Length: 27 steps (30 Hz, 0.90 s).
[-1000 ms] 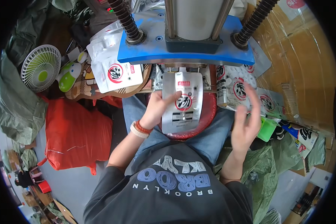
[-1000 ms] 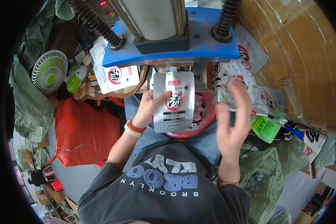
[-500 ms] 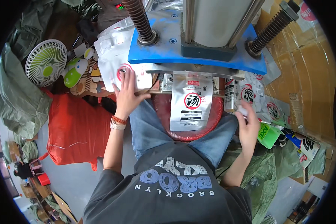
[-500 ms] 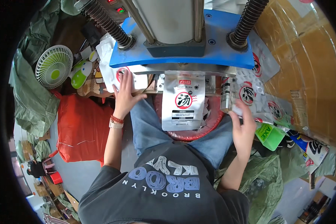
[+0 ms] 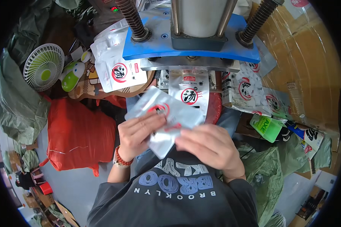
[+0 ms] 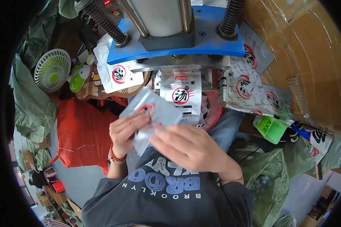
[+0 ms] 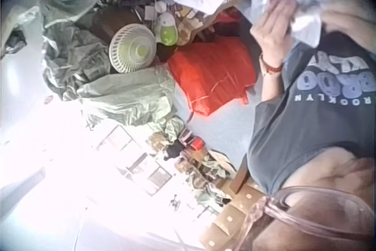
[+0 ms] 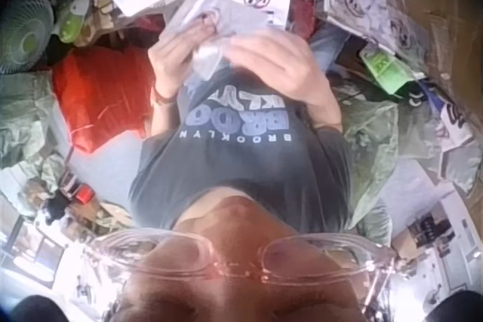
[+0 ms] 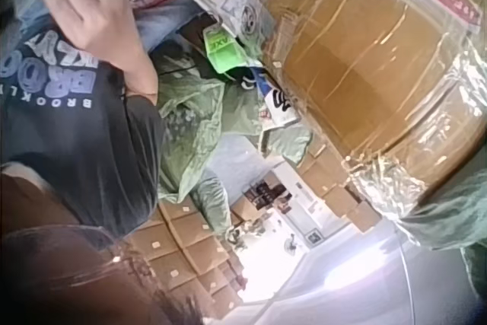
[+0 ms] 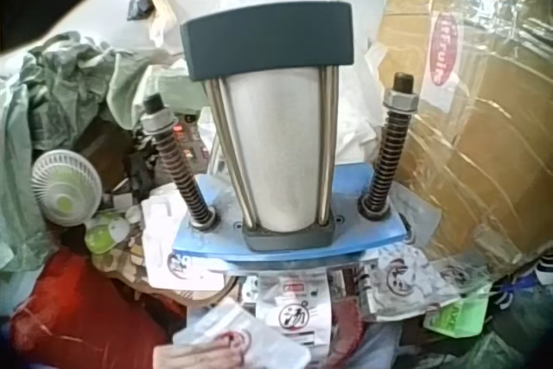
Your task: The recorder is placing small plastic packets into a manual heat-sealing machine and operating the press to seal them.
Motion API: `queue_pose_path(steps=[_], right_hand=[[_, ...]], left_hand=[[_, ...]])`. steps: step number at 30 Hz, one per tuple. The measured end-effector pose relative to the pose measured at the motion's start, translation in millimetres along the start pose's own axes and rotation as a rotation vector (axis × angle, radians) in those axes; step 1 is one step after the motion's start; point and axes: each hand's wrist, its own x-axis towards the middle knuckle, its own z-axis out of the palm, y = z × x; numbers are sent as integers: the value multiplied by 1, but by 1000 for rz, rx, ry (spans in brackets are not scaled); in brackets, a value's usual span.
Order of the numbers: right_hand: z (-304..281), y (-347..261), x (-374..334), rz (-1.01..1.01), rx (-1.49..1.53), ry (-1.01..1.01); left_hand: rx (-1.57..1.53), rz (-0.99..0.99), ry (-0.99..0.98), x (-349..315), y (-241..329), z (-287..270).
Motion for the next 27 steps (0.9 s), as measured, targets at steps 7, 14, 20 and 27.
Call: queue_pose_path(steps=[7, 14, 20, 27], right_hand=[[4, 27, -5, 490, -74, 23], [-27, 54, -60, 658, -160, 408], [12, 113, -102, 778, -496, 356], [13, 112, -104, 830, -624, 246]], left_hand=[[-690, -564, -283, 5, -21, 65], [-1360, -1031, -44, 40, -51, 110], [-1362, -1094, -66, 56, -49, 105], [-691, -721, 507, -22, -94, 58]])
